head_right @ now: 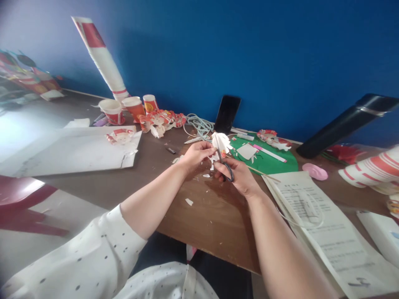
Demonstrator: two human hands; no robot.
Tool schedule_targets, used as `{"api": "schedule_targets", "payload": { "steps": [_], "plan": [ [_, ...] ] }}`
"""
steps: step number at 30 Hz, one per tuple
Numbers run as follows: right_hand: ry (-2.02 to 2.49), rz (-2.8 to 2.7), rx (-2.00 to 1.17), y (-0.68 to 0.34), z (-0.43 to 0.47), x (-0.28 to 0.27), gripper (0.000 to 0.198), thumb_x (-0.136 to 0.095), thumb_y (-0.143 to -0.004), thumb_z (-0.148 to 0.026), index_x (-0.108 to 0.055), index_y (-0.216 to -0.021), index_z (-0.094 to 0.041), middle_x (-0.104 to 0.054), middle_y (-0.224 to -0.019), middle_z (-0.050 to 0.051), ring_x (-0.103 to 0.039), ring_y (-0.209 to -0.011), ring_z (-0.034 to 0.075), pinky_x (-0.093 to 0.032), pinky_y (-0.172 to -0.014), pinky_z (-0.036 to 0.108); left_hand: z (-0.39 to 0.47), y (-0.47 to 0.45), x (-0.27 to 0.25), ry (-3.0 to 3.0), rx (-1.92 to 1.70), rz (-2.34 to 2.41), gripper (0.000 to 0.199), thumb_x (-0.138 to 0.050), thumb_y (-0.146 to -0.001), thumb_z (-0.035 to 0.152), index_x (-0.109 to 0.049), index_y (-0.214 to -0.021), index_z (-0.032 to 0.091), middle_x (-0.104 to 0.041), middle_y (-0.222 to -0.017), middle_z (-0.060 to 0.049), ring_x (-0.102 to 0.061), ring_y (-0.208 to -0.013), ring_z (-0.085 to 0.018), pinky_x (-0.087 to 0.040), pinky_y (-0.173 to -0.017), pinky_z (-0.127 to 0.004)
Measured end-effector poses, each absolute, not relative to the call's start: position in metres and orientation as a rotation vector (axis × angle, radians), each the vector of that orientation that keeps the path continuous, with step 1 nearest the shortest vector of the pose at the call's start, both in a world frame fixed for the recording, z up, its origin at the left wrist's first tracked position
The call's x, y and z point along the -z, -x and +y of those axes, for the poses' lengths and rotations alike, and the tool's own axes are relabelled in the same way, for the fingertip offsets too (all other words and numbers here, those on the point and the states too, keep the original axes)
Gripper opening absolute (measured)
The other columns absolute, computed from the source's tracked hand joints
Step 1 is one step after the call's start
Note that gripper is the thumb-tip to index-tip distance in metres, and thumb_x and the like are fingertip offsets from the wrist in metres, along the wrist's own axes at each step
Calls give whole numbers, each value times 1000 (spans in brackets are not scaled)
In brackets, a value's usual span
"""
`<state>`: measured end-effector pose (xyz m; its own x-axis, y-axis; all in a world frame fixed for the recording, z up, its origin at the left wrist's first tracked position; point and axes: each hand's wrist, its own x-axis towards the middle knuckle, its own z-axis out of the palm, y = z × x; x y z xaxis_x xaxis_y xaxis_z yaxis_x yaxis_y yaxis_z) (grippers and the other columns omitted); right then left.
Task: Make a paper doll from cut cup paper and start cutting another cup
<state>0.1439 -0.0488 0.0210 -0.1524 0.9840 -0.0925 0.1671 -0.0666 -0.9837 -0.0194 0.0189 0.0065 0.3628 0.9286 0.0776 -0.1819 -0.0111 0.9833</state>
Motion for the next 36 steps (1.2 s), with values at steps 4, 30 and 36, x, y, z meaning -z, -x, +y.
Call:
{"api": "schedule_targets", "payload": {
  "steps": [4,30,36],
  "plan": [
    [1291,-1366,-1322,-143,-49,-20,33,-74,-73,-49,-68,-83,-17,-65,-63,1,-55,-52,11,-43,-49,24,19,19,-6,-1174,-1013,685,27,-70,-73,38,-56,-74,14,-63,-69,0,-52,-57,-6,-36,-59,-23],
    [1155,-1290,-1443,-143,-50,-19,40,-67,-77,-56,-68,-92,-19,-59,-64,1,-49,-54,10,-32,-44,22,17,20,-8,-1077,-1018,639,30,-74,-71,37,-55,-74,14,-60,-71,0,-55,-62,-7,-40,-63,-23],
    [1170,-1294,-1416,-143,-50,-18,41,-67,-76,-57,-67,-91,-19,-58,-63,0,-49,-53,11,-33,-45,22,19,20,-5,-1074,-1009,650,30,-75,-71,37,-56,-73,14,-60,-70,0,-53,-60,-7,-40,-61,-23]
  ]
}}
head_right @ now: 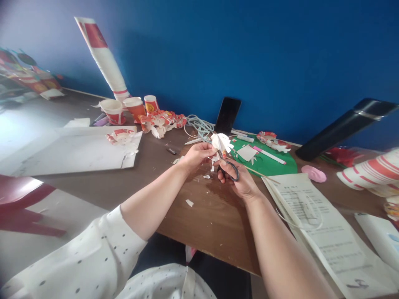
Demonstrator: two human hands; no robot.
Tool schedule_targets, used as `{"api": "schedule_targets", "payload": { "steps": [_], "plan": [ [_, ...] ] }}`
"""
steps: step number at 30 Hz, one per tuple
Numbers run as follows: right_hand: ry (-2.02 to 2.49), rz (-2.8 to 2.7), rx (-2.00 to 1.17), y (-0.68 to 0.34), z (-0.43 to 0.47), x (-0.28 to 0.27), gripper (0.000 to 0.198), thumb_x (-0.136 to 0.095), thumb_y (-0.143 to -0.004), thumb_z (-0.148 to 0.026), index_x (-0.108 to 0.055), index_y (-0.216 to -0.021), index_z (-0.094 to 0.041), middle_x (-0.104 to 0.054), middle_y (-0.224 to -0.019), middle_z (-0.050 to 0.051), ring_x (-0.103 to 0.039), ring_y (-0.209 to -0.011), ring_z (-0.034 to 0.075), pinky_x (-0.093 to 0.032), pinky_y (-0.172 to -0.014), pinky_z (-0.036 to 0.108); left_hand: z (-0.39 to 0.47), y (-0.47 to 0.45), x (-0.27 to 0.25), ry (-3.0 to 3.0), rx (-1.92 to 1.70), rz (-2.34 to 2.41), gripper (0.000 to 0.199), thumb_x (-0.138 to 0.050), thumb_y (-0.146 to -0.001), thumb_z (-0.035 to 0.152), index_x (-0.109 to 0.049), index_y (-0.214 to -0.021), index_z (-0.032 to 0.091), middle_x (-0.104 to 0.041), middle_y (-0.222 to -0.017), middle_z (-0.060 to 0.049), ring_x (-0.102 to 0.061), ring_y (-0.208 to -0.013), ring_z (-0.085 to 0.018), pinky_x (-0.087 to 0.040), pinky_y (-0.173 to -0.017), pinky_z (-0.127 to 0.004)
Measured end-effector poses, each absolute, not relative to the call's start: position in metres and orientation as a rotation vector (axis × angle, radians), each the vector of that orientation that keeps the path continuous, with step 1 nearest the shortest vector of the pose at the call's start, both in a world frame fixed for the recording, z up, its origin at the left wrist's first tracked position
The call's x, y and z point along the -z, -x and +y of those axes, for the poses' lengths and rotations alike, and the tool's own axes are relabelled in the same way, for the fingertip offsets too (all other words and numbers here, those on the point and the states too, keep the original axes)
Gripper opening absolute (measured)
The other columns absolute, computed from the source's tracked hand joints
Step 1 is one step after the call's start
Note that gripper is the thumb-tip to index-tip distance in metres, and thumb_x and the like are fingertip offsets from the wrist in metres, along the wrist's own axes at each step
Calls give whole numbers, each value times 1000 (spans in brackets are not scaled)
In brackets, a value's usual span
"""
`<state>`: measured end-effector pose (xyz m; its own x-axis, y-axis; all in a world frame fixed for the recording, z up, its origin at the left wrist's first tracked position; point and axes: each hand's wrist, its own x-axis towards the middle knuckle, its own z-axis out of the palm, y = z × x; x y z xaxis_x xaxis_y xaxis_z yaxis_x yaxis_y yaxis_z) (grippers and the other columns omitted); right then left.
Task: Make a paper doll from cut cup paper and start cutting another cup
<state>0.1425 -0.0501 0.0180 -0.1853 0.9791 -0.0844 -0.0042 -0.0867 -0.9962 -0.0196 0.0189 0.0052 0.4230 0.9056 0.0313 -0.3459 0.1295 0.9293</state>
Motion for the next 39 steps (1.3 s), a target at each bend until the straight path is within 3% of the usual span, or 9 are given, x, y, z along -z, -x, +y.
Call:
{"api": "schedule_targets", "payload": {
  "steps": [39],
  "plan": [
    [1189,-1326,-1353,-143,-51,-26,35,-72,-75,-50,-70,-81,-16,-55,-55,-1,-44,-48,7,-31,-44,22,17,23,-12,-1048,-993,586,29,-74,-73,33,-53,-74,14,-61,-69,0,-57,-59,-8,-40,-60,-23]
  ]
}}
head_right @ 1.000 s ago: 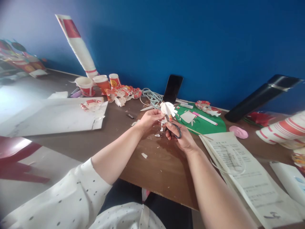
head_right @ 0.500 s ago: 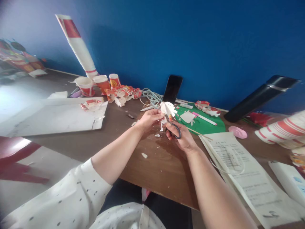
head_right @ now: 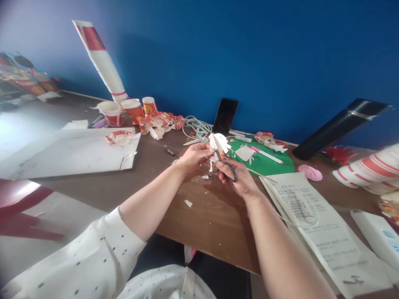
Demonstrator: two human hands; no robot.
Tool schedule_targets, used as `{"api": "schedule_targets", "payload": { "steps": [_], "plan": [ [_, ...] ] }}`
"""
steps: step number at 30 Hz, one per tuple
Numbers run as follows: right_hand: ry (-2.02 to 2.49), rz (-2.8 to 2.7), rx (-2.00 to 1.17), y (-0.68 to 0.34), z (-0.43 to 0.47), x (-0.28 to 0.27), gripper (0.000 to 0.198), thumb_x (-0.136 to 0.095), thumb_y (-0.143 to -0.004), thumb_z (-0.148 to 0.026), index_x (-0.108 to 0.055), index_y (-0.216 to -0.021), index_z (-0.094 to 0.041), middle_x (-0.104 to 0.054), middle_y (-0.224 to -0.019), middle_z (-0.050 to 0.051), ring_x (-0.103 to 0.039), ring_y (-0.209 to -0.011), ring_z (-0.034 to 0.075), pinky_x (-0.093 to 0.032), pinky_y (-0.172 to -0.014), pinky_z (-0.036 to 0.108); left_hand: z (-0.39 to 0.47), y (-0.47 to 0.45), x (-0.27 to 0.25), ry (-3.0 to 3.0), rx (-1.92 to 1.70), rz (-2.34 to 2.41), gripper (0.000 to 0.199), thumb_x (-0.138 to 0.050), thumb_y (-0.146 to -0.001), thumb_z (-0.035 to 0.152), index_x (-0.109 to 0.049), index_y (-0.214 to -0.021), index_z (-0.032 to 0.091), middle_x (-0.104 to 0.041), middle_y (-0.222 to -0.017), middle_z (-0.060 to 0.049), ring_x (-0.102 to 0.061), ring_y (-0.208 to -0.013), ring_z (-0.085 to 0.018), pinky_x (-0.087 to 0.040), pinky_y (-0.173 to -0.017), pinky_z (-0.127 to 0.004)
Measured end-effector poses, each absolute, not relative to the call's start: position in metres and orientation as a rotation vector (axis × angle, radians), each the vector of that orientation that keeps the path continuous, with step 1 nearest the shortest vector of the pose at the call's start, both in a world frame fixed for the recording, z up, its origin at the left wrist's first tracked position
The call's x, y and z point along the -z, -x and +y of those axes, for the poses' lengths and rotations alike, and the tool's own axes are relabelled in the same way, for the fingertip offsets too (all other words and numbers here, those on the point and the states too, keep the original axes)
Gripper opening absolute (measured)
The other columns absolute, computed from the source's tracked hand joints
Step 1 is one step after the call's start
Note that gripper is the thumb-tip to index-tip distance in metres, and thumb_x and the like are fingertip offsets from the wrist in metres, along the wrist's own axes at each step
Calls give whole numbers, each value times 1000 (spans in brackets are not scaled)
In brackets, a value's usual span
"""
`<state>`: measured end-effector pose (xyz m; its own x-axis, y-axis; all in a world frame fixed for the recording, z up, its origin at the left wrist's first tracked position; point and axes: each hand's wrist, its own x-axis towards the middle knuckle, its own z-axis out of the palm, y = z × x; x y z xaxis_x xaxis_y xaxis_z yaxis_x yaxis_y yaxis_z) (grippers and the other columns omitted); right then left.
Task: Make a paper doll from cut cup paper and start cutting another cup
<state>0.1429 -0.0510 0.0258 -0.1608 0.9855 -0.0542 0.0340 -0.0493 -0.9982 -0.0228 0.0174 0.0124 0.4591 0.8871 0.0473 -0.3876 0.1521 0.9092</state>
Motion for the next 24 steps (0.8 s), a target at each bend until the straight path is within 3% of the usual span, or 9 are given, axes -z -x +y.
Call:
{"api": "schedule_targets", "payload": {
  "steps": [12,24],
  "plan": [
    [1277,-1439,-1301,-149,-51,-32,37,-73,-73,-50,-62,-65,-17,-55,-55,-1,-46,-48,7,-32,-45,22,22,26,-7,-1110,-960,588,33,-76,-71,38,-54,-74,14,-60,-68,1,-49,-53,-5,-35,-54,-22],
    [1344,-1491,-1271,-153,-50,-26,32,-73,-75,-47,-68,-78,-16,-59,-59,0,-50,-51,8,-36,-48,22,21,26,-10,-1143,-963,612,32,-76,-69,37,-54,-72,13,-59,-67,1,-48,-53,-5,-35,-54,-23]
  ]
}}
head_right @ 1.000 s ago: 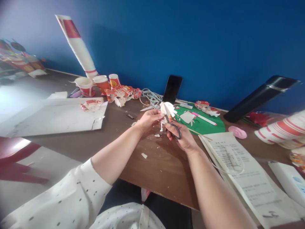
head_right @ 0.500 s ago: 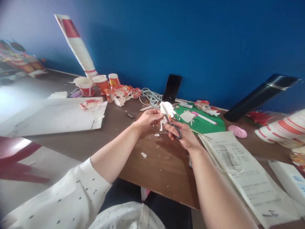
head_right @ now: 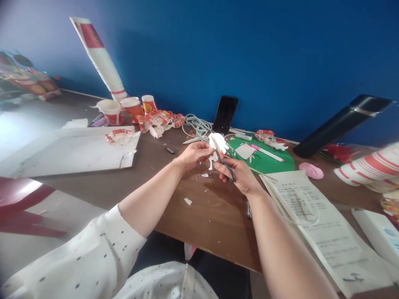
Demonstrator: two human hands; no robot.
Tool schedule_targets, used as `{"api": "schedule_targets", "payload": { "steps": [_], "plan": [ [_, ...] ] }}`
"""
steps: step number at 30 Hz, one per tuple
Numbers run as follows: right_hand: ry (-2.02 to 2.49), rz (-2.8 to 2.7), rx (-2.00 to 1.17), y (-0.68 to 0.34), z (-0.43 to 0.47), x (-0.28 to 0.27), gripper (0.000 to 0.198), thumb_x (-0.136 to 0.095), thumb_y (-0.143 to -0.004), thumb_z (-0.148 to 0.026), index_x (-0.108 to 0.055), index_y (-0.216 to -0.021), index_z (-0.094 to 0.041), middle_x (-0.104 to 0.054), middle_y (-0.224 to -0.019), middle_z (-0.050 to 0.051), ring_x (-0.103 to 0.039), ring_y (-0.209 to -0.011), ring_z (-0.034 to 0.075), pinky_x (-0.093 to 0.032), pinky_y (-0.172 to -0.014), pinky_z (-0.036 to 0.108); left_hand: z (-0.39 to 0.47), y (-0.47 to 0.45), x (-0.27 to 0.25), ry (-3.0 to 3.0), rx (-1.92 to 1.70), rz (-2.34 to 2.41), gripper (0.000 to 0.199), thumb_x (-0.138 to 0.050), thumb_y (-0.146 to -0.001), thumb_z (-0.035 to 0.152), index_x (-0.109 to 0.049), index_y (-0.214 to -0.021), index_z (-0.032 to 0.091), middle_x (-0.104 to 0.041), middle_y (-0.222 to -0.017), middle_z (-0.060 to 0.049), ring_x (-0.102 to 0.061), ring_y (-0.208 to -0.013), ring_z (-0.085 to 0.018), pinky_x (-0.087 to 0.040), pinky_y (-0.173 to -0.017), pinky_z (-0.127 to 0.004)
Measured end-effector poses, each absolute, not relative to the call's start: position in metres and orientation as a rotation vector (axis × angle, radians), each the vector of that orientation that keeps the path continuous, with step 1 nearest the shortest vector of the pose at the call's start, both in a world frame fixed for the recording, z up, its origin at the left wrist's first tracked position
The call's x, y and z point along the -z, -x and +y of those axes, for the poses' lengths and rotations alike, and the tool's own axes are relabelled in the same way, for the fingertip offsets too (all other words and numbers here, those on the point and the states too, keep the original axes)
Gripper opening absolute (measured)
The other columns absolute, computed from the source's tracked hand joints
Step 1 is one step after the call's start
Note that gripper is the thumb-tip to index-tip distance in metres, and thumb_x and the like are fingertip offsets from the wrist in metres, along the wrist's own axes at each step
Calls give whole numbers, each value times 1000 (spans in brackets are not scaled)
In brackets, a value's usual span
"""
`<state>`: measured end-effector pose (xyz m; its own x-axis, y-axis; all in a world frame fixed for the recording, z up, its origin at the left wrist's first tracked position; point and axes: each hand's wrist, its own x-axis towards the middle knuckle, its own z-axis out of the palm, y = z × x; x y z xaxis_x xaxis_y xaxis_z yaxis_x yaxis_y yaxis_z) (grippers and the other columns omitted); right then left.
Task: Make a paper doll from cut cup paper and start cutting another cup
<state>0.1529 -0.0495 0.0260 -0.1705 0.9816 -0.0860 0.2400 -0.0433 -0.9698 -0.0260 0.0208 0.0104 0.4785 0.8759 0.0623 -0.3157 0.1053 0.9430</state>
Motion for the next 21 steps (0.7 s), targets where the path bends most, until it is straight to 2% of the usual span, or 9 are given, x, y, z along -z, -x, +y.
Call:
{"api": "schedule_targets", "payload": {
  "steps": [15,21],
  "plan": [
    [1402,-1487,-1215,-152,-50,-26,36,-75,-71,-51,-69,-78,-16,-59,-60,1,-51,-52,10,-39,-47,22,21,28,-10,-1183,-943,592,33,-75,-70,39,-56,-72,13,-60,-68,0,-48,-55,-5,-36,-57,-24],
    [1356,-1506,-1237,-150,-51,-28,33,-72,-75,-49,-70,-79,-16,-58,-58,0,-49,-51,9,-36,-47,22,21,29,-10,-1143,-941,573,35,-76,-69,40,-54,-73,14,-60,-68,0,-48,-54,-5,-35,-56,-23]
  ]
}}
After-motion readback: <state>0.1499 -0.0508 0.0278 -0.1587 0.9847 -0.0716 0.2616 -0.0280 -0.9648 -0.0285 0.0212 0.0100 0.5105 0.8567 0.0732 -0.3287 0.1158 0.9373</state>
